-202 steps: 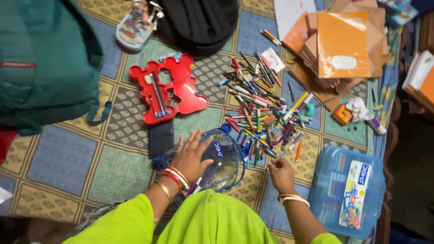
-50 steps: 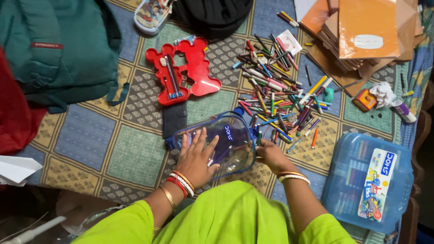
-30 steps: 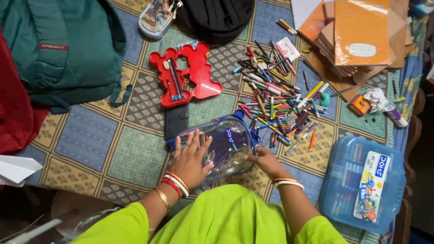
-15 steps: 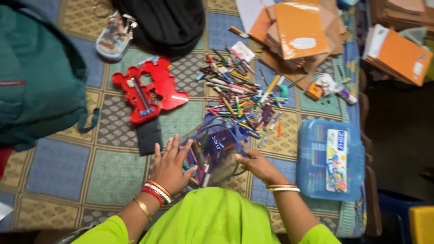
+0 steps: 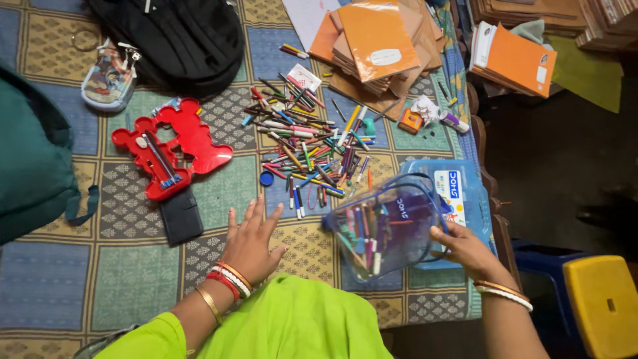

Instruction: The person organizes a large quantity of crayons and pencils into various clear and blue plastic cases, places folders and notebooks into a green backpack, and then hangs the backpack on a wall hook.

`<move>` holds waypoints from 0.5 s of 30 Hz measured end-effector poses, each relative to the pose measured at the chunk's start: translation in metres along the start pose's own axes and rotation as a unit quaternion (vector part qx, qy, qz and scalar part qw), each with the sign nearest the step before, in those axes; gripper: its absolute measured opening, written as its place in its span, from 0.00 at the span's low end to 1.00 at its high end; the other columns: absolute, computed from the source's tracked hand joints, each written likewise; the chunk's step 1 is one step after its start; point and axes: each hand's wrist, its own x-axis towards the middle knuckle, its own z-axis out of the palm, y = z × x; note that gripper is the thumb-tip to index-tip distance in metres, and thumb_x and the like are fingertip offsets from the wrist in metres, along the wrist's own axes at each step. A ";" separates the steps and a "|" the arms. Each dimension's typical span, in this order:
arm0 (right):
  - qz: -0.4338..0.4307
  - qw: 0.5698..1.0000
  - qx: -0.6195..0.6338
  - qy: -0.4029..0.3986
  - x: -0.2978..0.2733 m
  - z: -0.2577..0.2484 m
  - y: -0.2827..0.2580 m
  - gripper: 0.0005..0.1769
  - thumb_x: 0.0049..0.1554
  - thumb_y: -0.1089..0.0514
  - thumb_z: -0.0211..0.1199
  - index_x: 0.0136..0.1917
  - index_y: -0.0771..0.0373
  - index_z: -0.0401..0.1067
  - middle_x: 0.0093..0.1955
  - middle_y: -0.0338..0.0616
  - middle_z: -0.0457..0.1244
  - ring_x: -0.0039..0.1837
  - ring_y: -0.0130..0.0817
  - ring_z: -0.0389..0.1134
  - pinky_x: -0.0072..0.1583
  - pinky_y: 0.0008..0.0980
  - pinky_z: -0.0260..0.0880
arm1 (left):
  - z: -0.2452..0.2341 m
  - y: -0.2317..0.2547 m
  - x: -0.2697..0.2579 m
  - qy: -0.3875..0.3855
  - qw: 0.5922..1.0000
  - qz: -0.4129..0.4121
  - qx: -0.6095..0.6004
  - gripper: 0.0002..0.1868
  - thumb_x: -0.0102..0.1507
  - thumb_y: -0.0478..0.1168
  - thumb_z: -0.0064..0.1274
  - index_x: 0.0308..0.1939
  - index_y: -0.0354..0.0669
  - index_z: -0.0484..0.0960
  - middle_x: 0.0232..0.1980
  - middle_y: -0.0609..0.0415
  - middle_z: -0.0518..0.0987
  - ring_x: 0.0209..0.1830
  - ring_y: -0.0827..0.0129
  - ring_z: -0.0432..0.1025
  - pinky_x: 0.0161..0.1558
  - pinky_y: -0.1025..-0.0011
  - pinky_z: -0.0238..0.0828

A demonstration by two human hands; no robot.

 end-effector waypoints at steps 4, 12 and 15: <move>-0.024 0.996 -0.037 0.081 0.037 -0.024 0.035 0.20 0.62 0.51 0.63 0.61 0.66 0.75 0.52 0.42 0.64 0.54 0.33 0.64 0.54 0.40 0.71 | -0.002 0.010 0.000 -0.018 1.000 -0.010 0.007 0.48 0.57 0.56 0.60 0.78 0.57 0.57 0.79 0.36 0.49 0.80 0.47 0.44 0.74 0.40 0.29; -0.244 0.796 -0.346 0.432 0.038 0.005 0.033 0.23 0.57 0.52 0.72 0.59 0.69 0.75 0.54 0.62 0.67 0.56 0.53 0.66 0.56 0.44 0.66 | -0.003 0.006 -0.004 -0.026 0.999 -0.038 0.012 0.49 0.56 0.56 0.61 0.79 0.56 0.57 0.79 0.36 0.48 0.80 0.47 0.44 0.74 0.39 0.28; -0.309 0.780 -0.329 0.433 0.032 0.039 0.014 0.20 0.57 0.54 0.70 0.58 0.67 0.76 0.53 0.60 0.68 0.55 0.52 0.69 0.57 0.44 0.68 | -0.003 0.000 -0.005 -0.012 0.999 -0.048 0.001 0.46 0.57 0.56 0.61 0.75 0.54 0.58 0.79 0.36 0.49 0.80 0.46 0.44 0.74 0.38 0.28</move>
